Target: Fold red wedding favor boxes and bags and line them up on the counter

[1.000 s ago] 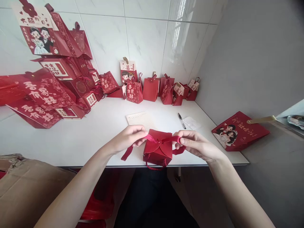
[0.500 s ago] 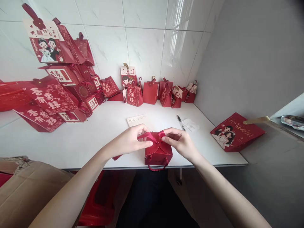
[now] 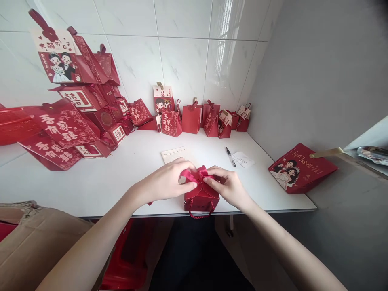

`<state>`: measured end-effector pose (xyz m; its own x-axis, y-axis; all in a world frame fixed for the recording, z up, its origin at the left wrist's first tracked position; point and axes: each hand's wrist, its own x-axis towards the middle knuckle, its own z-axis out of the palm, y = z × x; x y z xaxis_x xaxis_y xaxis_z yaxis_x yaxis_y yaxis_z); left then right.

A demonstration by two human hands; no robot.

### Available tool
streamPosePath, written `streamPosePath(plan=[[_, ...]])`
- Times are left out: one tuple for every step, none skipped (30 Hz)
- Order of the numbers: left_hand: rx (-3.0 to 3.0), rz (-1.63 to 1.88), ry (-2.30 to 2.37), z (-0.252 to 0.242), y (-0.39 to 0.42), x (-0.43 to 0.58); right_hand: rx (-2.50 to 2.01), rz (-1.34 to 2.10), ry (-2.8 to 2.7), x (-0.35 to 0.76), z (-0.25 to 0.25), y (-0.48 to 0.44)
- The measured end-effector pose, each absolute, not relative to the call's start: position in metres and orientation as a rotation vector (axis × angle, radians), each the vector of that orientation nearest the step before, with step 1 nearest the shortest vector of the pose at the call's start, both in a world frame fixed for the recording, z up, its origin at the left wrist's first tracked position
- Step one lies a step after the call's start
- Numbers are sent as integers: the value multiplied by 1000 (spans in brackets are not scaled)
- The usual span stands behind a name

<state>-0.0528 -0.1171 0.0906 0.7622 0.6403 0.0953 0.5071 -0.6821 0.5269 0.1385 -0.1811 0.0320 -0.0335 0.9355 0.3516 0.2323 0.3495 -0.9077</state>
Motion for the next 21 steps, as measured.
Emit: streamPosePath(plan=[[2470, 401, 873, 89, -117, -49, -1074, 817, -1519, 139, 34, -182], [2467, 414, 874, 87, -117, -45, -1050, 829, -1510, 139, 36, -183], [2470, 414, 870, 84, -117, -41, -1033, 843, -1499, 140, 39, -185], [2480, 415, 863, 83, -117, -37, -1027, 857, -1489, 142, 42, -186], [2490, 420, 857, 81, -117, -33, -1034, 865, -1479, 144, 45, -188], [2498, 434, 853, 80, -117, -29, -1051, 865, -1470, 146, 48, -190], [2501, 457, 853, 79, -118, -25, -1071, 856, -1461, 148, 52, -192], [2501, 481, 853, 79, -119, -22, -1089, 841, -1456, 150, 54, -193], [2500, 500, 852, 79, -120, -19, -1102, 830, -1457, 153, 57, -195], [2501, 511, 848, 79, -121, -17, -1111, 828, -1460, 155, 59, -196], [2502, 519, 840, 79, -122, -15, -1118, 828, -1468, 157, 61, -197], [2503, 528, 831, 79, -122, -13, -1126, 821, -1482, 159, 62, -198], [2503, 546, 828, 79, -122, -11, -1140, 803, -1499, 161, 64, -200], [2504, 574, 835, 78, -122, -10, -1159, 778, -1517, 162, 65, -201], [2507, 611, 852, 77, -121, -10, -1183, 748, -1535, 164, 65, -202], [2508, 651, 875, 75, -120, -10, -1217, 731, -1554, 166, 64, -204], [2506, 689, 901, 74, -119, -11, -1266, 748, -1566, 167, 63, -206], [2503, 718, 923, 72, -118, -11, -1329, 807, -1566, 169, 61, -208], [2497, 737, 940, 71, -117, -13, -1404, 892, -1555, 172, 59, -210], [2487, 748, 954, 70, -116, -14, -1478, 974, -1542, 175, 56, -213], [2473, 751, 968, 69, -115, -16, -1541, 1034, -1539, 178, 53, -215]])
